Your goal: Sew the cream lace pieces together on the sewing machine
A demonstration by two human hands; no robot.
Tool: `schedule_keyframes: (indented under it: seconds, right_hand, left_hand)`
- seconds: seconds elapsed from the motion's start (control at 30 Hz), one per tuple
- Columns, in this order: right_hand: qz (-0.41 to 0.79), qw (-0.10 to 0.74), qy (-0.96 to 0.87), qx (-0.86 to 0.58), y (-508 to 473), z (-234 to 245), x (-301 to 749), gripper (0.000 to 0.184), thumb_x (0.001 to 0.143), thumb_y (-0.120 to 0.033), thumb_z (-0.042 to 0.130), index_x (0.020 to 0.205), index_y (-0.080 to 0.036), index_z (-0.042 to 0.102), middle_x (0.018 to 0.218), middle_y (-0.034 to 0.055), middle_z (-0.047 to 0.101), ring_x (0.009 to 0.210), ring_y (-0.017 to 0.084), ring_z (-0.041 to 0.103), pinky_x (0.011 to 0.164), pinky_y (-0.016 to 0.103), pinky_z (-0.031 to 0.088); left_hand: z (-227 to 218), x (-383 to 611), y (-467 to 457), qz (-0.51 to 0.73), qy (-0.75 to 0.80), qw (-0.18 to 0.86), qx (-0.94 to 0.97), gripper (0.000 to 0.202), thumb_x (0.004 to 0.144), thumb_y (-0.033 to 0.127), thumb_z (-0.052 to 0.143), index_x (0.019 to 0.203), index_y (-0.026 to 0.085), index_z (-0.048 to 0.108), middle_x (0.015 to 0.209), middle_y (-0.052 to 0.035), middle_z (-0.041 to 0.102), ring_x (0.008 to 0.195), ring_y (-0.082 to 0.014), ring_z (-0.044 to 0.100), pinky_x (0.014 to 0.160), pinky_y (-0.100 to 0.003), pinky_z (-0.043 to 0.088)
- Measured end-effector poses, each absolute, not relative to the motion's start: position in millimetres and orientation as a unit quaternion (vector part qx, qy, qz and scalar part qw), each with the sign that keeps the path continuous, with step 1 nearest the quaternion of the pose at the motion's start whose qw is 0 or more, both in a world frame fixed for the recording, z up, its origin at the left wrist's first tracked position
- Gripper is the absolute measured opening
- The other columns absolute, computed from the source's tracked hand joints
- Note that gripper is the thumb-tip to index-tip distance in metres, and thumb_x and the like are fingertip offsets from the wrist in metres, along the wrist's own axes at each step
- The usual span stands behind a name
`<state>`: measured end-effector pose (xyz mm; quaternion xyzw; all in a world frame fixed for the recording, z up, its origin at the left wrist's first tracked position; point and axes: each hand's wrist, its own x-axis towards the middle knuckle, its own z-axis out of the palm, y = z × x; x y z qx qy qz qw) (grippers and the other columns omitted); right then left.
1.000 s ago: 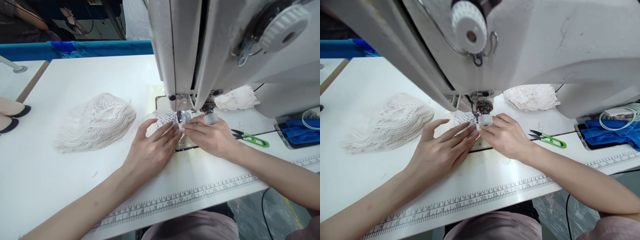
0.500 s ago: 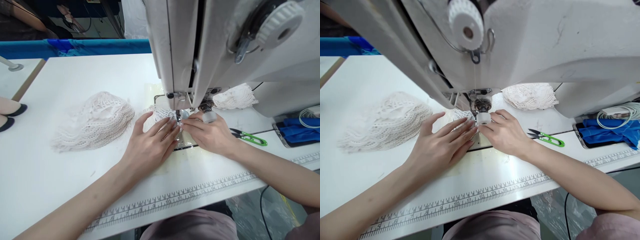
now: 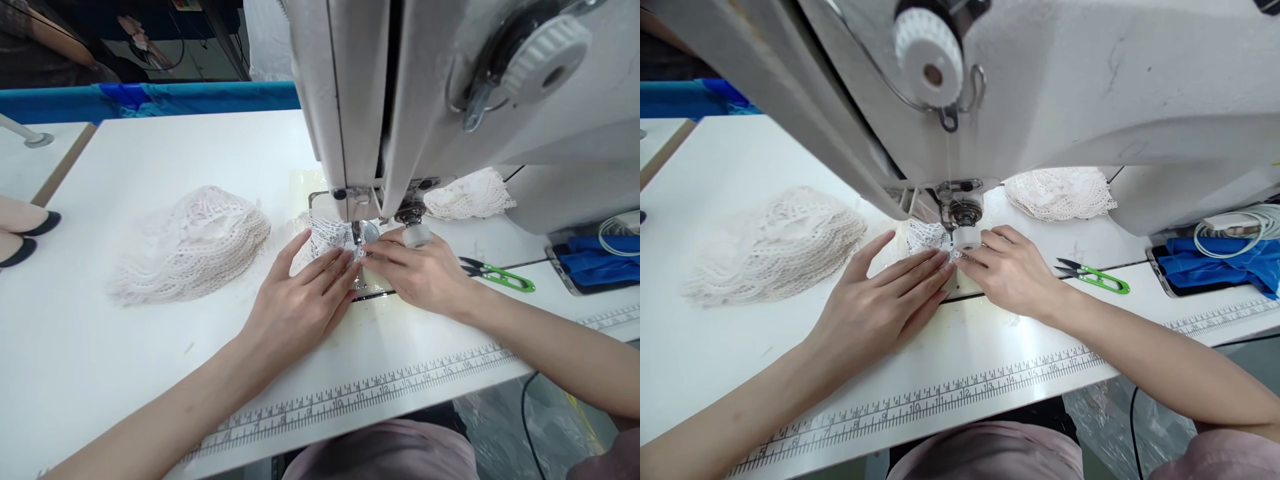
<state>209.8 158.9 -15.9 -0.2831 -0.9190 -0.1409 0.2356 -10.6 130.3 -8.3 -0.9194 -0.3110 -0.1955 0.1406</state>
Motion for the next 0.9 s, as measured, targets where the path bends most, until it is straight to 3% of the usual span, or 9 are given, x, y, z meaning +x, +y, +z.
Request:
schedule_keyframes:
  seconds: [0.3, 0.9]
  right_hand:
    - [-0.169, 0.225, -0.914, -0.291, 158.6, -13.1, 209.3, 0.022, 0.091, -0.009, 0.051, 0.099, -0.015, 0.071, 0.099, 0.0045, 0.074, 0.09, 0.017, 0.061, 0.075, 0.03, 0.045]
    - [-0.195, 0.215, -0.905, -0.311, 162.9, -15.2, 207.8, 0.028, 0.092, -0.006, 0.044, 0.097, -0.015, 0.071, 0.099, 0.0055, 0.074, 0.088, 0.018, 0.06, 0.08, 0.034, 0.039]
  left_hand:
    - [-7.7, -9.8, 134.7, -0.193, -0.315, 0.135, -0.919, 0.032, 0.093, 0.021, 0.054, 0.124, 0.014, 0.058, 0.114, -0.0116, 0.07, 0.107, -0.026, 0.067, 0.106, -0.058, 0.043]
    - [-11.7, -10.3, 146.5, -0.209, -0.342, 0.11, -0.91, 0.029, 0.094, 0.023, 0.053, 0.12, 0.019, 0.063, 0.118, -0.0073, 0.069, 0.11, -0.025, 0.066, 0.108, -0.055, 0.039]
